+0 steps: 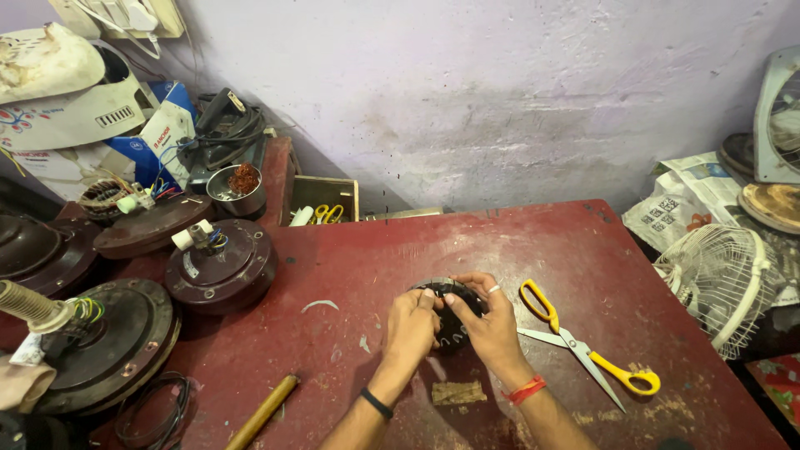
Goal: The person uses yellow-handled scissors to trim copper wire on a small motor stator, then uses fingers to press and adjust the wire ends into the stator slots. The work is performed on a red workbench with other motor parts and tools nearby.
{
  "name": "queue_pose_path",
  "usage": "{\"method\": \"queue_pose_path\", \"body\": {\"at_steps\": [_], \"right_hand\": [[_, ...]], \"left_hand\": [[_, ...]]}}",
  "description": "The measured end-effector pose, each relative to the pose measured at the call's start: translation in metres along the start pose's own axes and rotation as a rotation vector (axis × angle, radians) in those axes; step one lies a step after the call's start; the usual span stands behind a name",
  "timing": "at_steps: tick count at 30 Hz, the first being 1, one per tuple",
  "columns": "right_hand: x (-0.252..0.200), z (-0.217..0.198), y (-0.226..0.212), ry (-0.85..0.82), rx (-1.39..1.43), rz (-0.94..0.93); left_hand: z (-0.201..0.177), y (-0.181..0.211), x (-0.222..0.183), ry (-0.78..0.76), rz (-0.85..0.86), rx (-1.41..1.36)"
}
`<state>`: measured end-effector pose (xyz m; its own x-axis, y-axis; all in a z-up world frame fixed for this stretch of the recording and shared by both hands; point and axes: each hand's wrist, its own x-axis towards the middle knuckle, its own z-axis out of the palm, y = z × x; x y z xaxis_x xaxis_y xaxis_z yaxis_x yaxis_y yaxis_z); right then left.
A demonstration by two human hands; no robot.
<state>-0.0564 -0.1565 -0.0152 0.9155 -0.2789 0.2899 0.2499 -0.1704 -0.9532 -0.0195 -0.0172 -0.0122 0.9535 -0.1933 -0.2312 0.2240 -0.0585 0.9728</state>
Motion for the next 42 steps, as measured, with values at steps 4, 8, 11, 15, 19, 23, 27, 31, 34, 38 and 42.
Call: {"method": "queue_pose_path", "body": {"at_steps": [4, 8, 11, 15, 19, 23, 27, 31, 34, 38, 42], "right_hand": [[-0.001, -0.003, -0.01, -0.022, -0.175, -0.093], [0.004, -0.004, -0.017, -0.046, -0.313, -0.208], [0.009, -0.006, -0.022, -0.074, -0.353, -0.196], [0.019, -0.01, -0.026, -0.165, -0.399, -0.136], [0.028, -0.013, -0.025, -0.246, -0.442, -0.104], [0.038, -0.014, -0.01, -0.304, -0.299, 0.225], [0.046, -0.019, 0.009, -0.36, -0.072, 0.348], [0.043, -0.022, 0.026, -0.392, 0.133, 0.427], [0.037, -0.022, 0.031, -0.379, 0.218, 0.434], [0.03, -0.024, 0.031, -0.378, 0.351, 0.474], [0.028, -0.023, 0.03, -0.338, 0.385, 0.494]], "left_hand": [[0.003, 0.001, 0.005, -0.047, 0.028, -0.017], [0.001, 0.01, 0.0, -0.023, 0.027, 0.099], [0.0, 0.018, -0.008, 0.009, 0.017, 0.14], [-0.003, 0.024, -0.016, 0.018, 0.012, 0.14], [-0.004, 0.029, -0.02, 0.028, -0.017, 0.157], [-0.005, 0.032, -0.025, 0.003, -0.006, 0.191], [-0.008, 0.035, -0.034, -0.023, -0.001, 0.27], [-0.009, 0.035, -0.043, -0.059, 0.05, 0.417], [-0.009, 0.033, -0.048, -0.049, 0.099, 0.451], [-0.009, 0.031, -0.057, 0.016, 0.184, 0.49], [-0.013, 0.031, -0.068, 0.032, 0.141, 0.464]]}}
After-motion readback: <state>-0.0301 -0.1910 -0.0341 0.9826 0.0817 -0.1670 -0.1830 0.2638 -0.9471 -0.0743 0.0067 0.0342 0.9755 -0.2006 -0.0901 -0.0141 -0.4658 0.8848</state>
